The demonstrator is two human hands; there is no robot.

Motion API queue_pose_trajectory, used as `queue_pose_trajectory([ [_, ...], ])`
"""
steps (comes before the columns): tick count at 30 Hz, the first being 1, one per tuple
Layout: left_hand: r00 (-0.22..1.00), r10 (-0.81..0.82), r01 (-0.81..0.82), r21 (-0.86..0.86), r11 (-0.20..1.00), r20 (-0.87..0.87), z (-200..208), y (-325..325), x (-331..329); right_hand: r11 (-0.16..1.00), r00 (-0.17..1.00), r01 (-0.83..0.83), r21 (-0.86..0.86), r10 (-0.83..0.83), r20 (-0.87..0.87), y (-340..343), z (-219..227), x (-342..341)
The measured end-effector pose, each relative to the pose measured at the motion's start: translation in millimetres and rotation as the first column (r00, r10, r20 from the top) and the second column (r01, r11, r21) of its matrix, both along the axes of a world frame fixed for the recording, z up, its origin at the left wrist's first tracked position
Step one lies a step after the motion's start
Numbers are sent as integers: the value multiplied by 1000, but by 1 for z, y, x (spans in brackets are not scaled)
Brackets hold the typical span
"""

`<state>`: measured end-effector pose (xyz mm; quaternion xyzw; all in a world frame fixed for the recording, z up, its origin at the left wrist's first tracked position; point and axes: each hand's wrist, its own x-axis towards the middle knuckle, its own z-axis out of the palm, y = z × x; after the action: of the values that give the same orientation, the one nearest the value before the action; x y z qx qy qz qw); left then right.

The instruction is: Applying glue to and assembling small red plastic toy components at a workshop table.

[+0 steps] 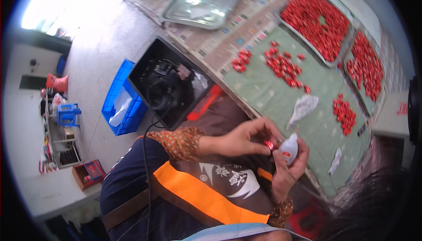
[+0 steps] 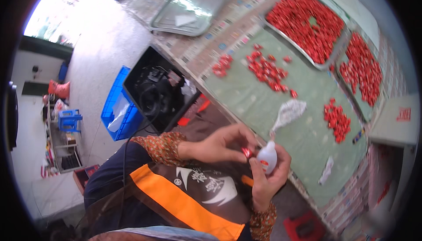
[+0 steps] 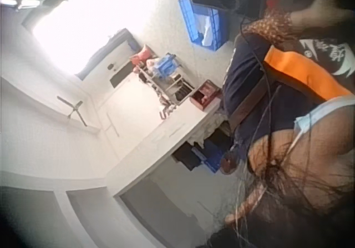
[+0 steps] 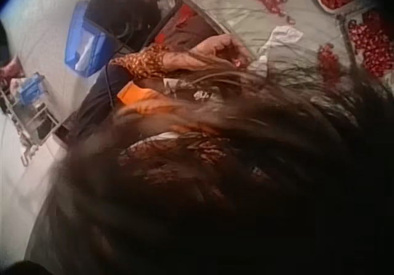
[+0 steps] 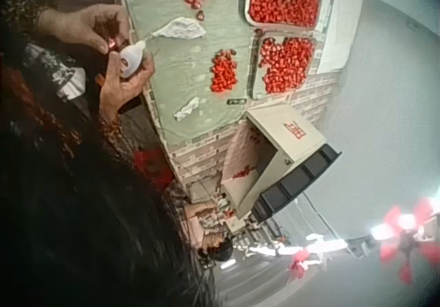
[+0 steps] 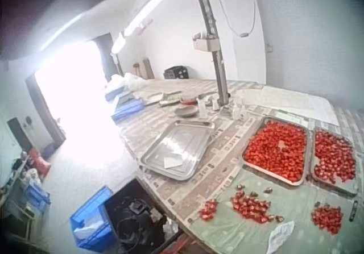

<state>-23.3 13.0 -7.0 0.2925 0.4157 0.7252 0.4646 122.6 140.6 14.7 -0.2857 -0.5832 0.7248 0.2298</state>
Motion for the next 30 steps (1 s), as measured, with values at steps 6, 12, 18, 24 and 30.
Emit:
queue_pose_trajectory([
  [6,692,243,-235,106,966,-680,10,-5,-5,988,998,2,-155,-12,-65,-7,14,-16],
  [12,670,280,-265,130,955,-688,8,-11,-3,992,999,-14,-127,7,-54,-9,12,-20],
  [18,734,184,-218,29,975,-654,9,-12,-4,987,997,-62,-147,55,-52,-6,6,-16],
  [24,997,-67,62,-120,991,-31,0,-9,2,999,999,-13,41,11,47,-3,-9,-7],
  [30,921,-126,191,-146,971,368,-7,-14,-3,930,994,-91,356,63,89,-6,2,-18],
])
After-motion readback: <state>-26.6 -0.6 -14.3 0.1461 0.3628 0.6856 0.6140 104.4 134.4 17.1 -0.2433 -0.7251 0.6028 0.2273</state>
